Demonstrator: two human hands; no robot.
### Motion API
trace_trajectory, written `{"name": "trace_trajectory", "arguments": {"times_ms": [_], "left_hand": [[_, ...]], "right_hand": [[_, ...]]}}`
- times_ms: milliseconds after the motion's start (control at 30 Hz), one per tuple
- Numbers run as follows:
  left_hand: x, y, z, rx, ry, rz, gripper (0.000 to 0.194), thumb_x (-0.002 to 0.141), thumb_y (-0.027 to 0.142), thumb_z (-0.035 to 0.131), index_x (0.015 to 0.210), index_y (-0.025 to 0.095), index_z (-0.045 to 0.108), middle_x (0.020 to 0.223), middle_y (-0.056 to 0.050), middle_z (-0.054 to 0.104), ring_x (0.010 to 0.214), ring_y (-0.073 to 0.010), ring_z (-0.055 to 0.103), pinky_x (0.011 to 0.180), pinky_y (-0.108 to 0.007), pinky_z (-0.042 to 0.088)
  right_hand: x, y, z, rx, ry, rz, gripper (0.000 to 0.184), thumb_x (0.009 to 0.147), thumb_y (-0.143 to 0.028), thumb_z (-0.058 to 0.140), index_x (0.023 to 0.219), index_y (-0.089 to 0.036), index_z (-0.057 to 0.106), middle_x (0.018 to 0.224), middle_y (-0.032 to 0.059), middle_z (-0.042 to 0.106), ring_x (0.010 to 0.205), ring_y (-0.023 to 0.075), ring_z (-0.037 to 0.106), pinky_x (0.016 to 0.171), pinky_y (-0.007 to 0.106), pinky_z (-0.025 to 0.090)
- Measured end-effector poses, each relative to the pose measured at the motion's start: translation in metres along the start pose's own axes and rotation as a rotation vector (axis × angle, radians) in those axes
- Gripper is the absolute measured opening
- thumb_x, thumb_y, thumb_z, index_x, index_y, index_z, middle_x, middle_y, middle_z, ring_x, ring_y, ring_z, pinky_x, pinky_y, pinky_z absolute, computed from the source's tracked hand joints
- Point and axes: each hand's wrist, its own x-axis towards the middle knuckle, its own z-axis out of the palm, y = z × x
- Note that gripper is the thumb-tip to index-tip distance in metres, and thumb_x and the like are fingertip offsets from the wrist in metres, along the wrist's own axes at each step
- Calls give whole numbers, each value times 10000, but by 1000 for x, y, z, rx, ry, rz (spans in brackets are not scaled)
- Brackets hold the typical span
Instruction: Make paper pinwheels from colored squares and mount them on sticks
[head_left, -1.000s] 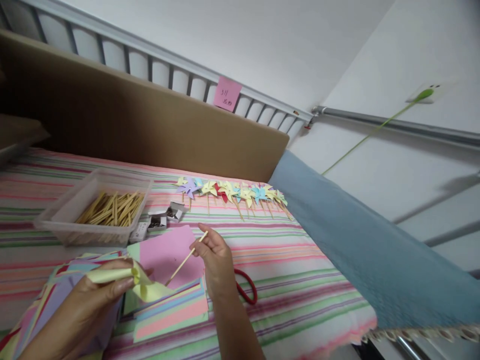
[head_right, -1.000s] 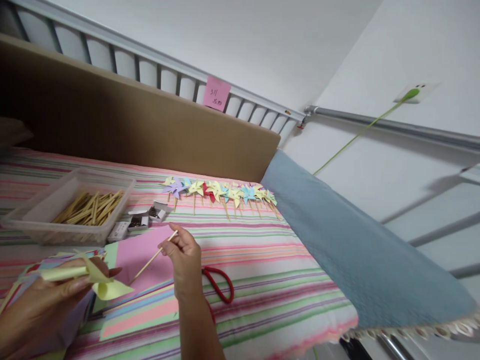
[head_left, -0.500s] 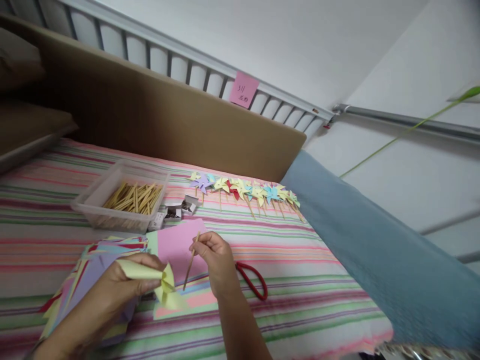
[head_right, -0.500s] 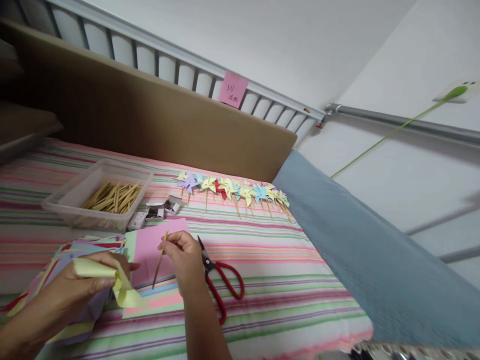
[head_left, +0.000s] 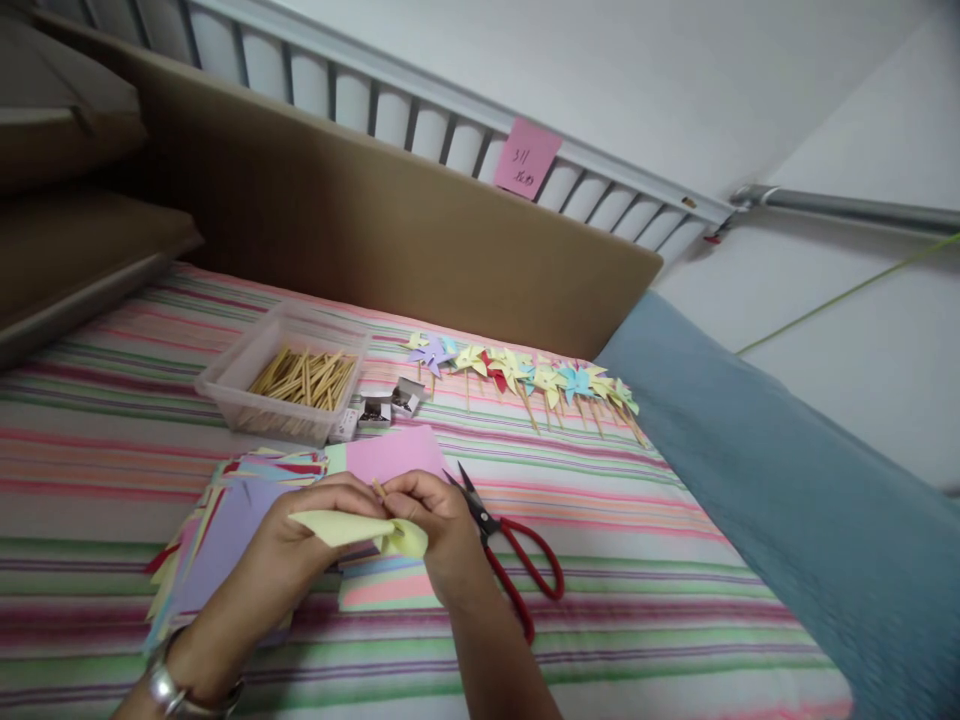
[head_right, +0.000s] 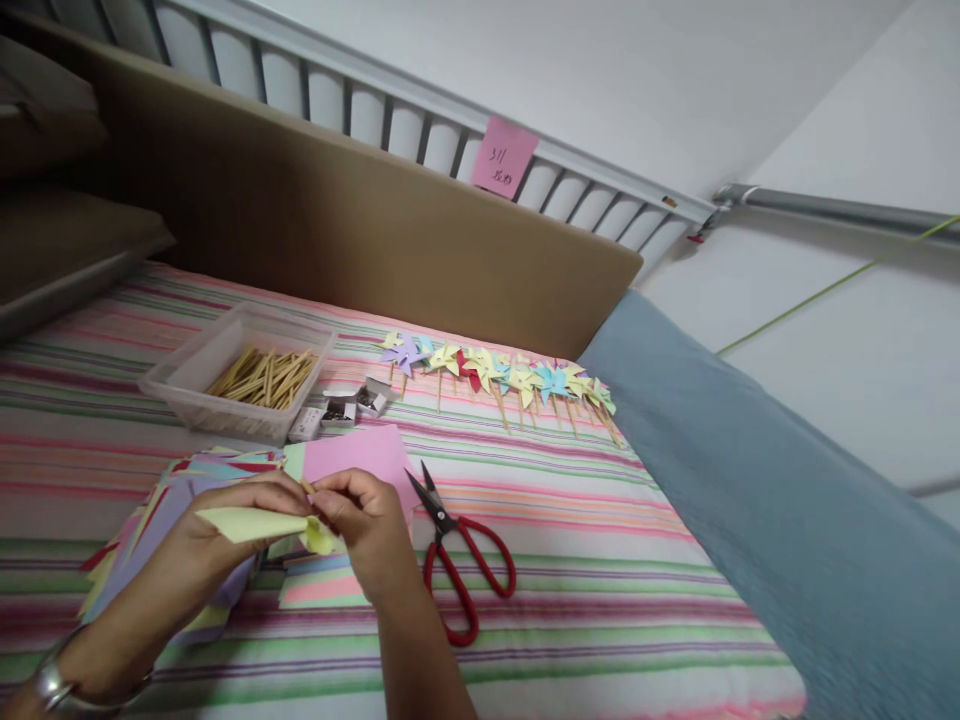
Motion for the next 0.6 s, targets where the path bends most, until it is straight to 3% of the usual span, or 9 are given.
{"name": "trace_trajectory", "arguments": {"times_ms": [133,300,467,600], "left_hand": [[0,-6,1,79,73,59,62,741,233,670,720,229,728,799,-37,687,813,-194,619,738,-273,473],[-1,-5,1,143,148,-19,44,740,219,669,711,222,702,794,-25,705,814,-191,628,750,-275,465],[-2,-4,-1,177,82,93,157,756,125,604,737,247,701,779,7,698,785,-156,621,789,-260,439],[-2,-6,-4,193,78,174,152,765,143,620,768,266,708,805,4,686,813,-154,619,765,-244,445]], "right_hand": [[0,-2,1,17,-22,-33,56,693,-229,690,719,-180,689,656,-22,647,579,96,523,565,203,393],[-2,-5,2,-62,-44,-90,36,722,-195,661,722,-181,694,686,-14,662,619,109,552,601,210,420],[-1,-2,1,-28,-54,-53,52,714,-233,686,733,-185,685,668,-19,656,576,97,538,567,201,407],[0,0,1,0,-33,-28,128,641,-243,755,706,-173,670,640,-19,645,559,93,531,553,199,400]]}}
